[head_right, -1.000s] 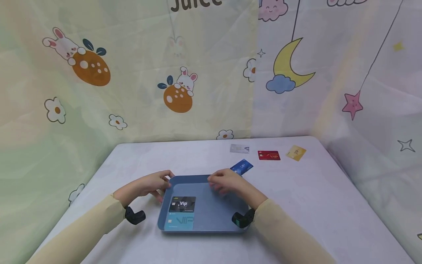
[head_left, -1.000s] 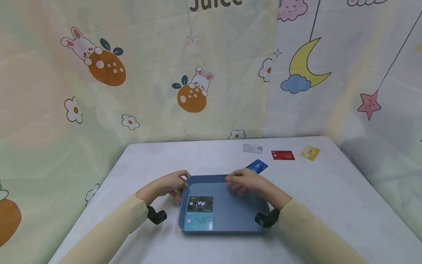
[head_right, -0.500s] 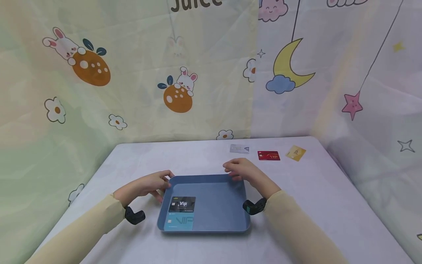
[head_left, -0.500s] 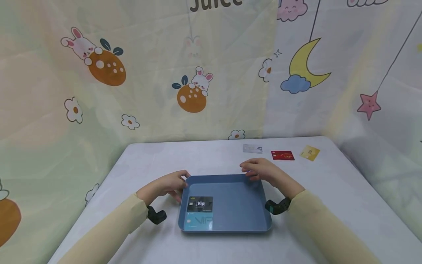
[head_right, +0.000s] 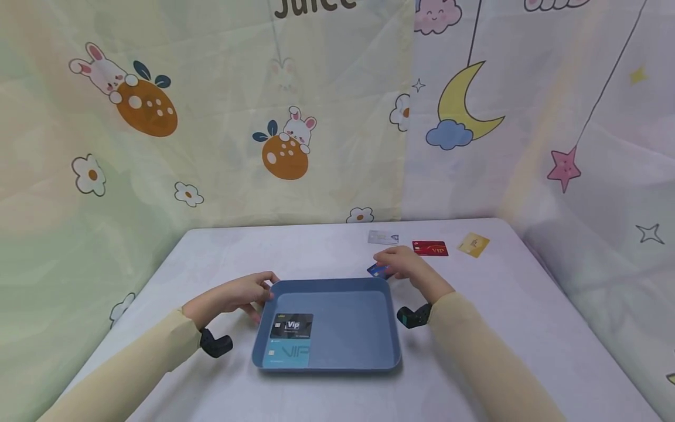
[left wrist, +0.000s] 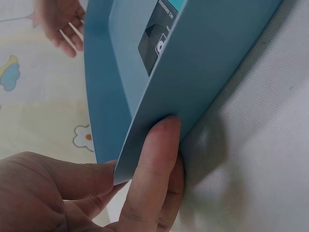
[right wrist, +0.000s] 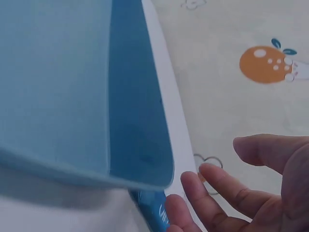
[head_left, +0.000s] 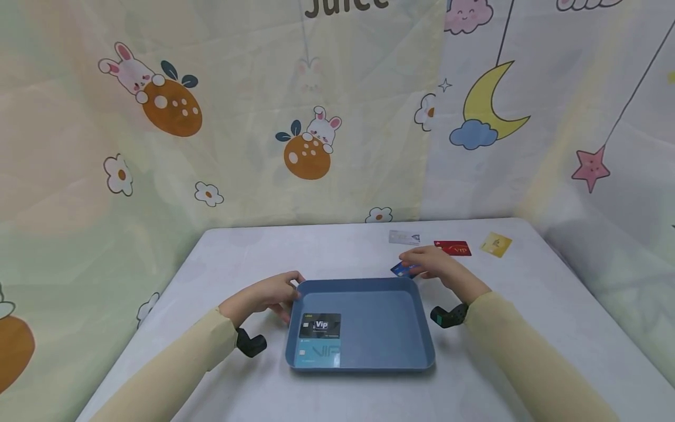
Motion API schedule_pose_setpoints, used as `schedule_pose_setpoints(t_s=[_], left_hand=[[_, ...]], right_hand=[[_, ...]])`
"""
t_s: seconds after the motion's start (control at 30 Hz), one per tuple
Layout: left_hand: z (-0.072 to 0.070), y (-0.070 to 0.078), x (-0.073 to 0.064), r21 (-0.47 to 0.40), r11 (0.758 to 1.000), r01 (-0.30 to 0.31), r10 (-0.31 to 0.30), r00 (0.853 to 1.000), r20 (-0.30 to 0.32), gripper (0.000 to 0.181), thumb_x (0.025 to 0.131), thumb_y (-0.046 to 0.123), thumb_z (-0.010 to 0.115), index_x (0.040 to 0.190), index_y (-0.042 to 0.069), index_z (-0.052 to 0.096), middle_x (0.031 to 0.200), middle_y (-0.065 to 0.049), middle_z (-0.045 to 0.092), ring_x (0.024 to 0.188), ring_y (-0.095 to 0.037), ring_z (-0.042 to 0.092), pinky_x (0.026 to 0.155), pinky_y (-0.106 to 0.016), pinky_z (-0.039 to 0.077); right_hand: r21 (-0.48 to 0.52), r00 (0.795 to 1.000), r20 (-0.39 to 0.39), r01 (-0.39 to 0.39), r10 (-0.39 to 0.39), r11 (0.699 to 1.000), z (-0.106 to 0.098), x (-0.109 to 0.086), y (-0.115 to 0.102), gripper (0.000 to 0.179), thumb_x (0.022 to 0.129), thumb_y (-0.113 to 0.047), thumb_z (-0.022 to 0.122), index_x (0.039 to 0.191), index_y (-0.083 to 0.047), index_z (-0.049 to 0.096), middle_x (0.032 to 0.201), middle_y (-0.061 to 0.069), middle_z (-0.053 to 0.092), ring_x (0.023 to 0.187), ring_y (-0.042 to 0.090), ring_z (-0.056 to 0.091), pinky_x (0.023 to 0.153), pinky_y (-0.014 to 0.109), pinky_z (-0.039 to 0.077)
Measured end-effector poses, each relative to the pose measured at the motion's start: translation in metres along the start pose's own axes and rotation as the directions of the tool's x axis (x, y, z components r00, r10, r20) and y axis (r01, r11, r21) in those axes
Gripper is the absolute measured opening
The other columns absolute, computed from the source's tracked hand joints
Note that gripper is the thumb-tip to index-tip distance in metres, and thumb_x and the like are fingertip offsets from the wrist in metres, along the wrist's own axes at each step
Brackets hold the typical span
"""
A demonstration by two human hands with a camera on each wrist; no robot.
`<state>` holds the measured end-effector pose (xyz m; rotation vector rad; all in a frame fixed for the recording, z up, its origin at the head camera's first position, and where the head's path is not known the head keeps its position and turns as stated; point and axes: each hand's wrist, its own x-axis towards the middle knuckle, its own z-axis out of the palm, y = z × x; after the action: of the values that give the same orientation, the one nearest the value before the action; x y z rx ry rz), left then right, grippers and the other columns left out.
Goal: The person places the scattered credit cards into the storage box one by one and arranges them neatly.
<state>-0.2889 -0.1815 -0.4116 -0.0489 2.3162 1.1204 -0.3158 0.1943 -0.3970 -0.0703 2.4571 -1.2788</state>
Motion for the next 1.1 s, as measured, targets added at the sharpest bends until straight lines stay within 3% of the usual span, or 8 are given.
schedule_pose_setpoints(t_s=[0.27,0.4,0.47,0.6,0.7,0.8,0.93,1.1], left_hand=[[-0.001,0.0,0.002,-0.006,1.0,-0.005,0.006,1.0,0.002,0.034,0.101,0.003,0.052,0.135,0.009,0.053,0.116,-0.016,0.063,0.092,-0.027,0.069,0.06,-0.036,0.065],[-0.001,0.0,0.003,-0.001,1.0,-0.005,0.005,1.0,0.003,0.034,0.101,0.003,0.052,0.134,0.009,0.053,0.116,-0.016,0.063,0.092,-0.027,0.069,0.059,-0.036,0.065],[-0.001,0.0,0.003,0.0,1.0,-0.005,0.005,1.0,0.004,0.034,0.101,0.002,0.053,0.134,0.009,0.053,0.116,-0.016,0.063,0.093,-0.027,0.069,0.059,-0.036,0.065],[0.0,0.001,0.004,0.001,1.0,0.0,0.0,1.0,0.004,0.034,0.101,0.002,0.053,0.134,0.009,0.053,0.115,-0.016,0.063,0.093,-0.027,0.069,0.06,-0.036,0.065],[0.0,0.001,0.004,0.001,1.0,0.003,-0.003,1.0,0.006,0.033,0.101,0.003,0.053,0.133,0.009,0.053,0.115,-0.016,0.063,0.093,-0.027,0.069,0.06,-0.037,0.065],[0.0,0.001,0.004,0.003,1.0,0.002,-0.002,1.0,0.007,0.033,0.1,0.003,0.054,0.133,0.008,0.054,0.115,-0.016,0.063,0.093,-0.027,0.068,0.06,-0.037,0.065],[0.0,0.001,0.003,-0.001,1.0,0.006,-0.006,1.0,0.003,0.034,0.1,0.003,0.054,0.133,0.009,0.054,0.115,-0.016,0.063,0.093,-0.028,0.068,0.06,-0.037,0.065],[-0.002,-0.001,0.001,-0.008,1.0,0.001,-0.001,1.0,0.002,0.034,0.1,0.003,0.054,0.134,0.008,0.053,0.115,-0.017,0.063,0.093,-0.028,0.068,0.061,-0.037,0.065]], right_hand=[[-0.078,0.997,-0.036,-0.069,0.066,0.995,-0.01,0.014,0.015,0.06,0.106,-0.039,0.053,0.147,0.005,0.05,0.149,0.03,0.051,0.132,0.045,0.054,0.115,0.063,0.042],[-0.181,0.995,-0.093,-0.045,0.028,0.982,-0.009,0.022,0.023,0.058,0.106,-0.038,0.053,0.146,0.005,0.052,0.149,0.031,0.05,0.134,0.047,0.051,0.114,0.064,0.042],[-0.271,0.991,-0.131,-0.038,0.002,0.962,-0.007,0.027,0.028,0.056,0.104,-0.037,0.056,0.143,0.003,0.055,0.148,0.03,0.052,0.133,0.047,0.051,0.111,0.063,0.046],[-0.457,0.978,-0.206,-0.057,-0.043,0.888,-0.001,0.034,0.034,0.059,0.094,-0.039,0.069,0.139,-0.001,0.061,0.143,0.028,0.057,0.127,0.046,0.055,0.105,0.062,0.047],[-0.541,0.965,-0.254,-0.083,-0.068,0.837,0.005,0.036,0.035,0.066,0.087,-0.045,0.077,0.135,-0.002,0.064,0.136,0.027,0.062,0.12,0.046,0.058,0.1,0.063,0.047],[-0.577,0.953,-0.29,-0.099,-0.09,0.811,0.011,0.036,0.034,0.073,0.084,-0.053,0.079,0.133,0.0,0.065,0.128,0.027,0.065,0.112,0.044,0.06,0.097,0.063,0.05],[-0.587,0.945,-0.311,-0.105,-0.104,0.803,0.018,0.036,0.029,0.08,0.082,-0.059,0.078,0.131,0.002,0.064,0.123,0.027,0.063,0.109,0.043,0.058,0.096,0.063,0.05],[-0.545,0.947,-0.316,-0.124,-0.066,0.829,0.02,0.035,0.024,0.084,0.08,-0.05,0.084,0.135,0.008,0.057,0.125,0.031,0.063,0.112,0.044,0.058,0.097,0.06,0.052]])
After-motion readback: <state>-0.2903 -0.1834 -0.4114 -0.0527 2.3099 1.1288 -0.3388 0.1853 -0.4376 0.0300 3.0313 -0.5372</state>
